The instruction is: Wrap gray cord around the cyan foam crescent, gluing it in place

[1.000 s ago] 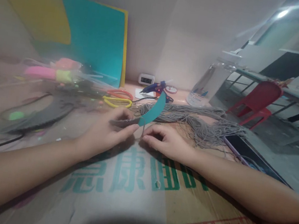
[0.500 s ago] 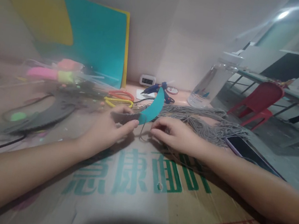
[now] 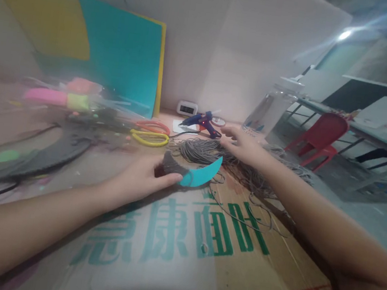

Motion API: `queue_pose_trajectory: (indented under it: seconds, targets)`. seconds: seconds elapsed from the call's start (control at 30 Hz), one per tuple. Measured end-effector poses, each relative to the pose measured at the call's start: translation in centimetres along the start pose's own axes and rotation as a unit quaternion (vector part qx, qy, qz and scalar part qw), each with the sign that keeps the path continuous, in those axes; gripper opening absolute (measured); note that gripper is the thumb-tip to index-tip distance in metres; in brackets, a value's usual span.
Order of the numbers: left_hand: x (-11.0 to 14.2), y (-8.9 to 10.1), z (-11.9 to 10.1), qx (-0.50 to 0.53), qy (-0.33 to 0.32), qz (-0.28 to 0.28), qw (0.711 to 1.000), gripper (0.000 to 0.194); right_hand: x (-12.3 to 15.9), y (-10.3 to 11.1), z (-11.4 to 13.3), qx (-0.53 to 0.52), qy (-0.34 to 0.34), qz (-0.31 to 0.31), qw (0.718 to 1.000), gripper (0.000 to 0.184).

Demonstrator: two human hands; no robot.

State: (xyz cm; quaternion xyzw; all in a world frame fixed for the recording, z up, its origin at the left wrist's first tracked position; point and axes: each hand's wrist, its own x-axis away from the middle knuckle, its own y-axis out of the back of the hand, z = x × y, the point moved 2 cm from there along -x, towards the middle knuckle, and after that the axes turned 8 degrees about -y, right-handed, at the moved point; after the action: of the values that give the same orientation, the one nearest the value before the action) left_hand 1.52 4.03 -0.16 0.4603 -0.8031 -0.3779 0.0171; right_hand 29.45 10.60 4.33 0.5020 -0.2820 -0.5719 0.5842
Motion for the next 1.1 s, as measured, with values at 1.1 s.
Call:
queue_pose_trajectory:
  seconds: [1.1]
  targets:
    - [0.3, 0.7, -0.4, -0.001, 0.033, -0.106, 0.994, 0.033, 5.6, -0.1, 4.3, -0.266, -0.032, -0.112, 0.957, 0.018]
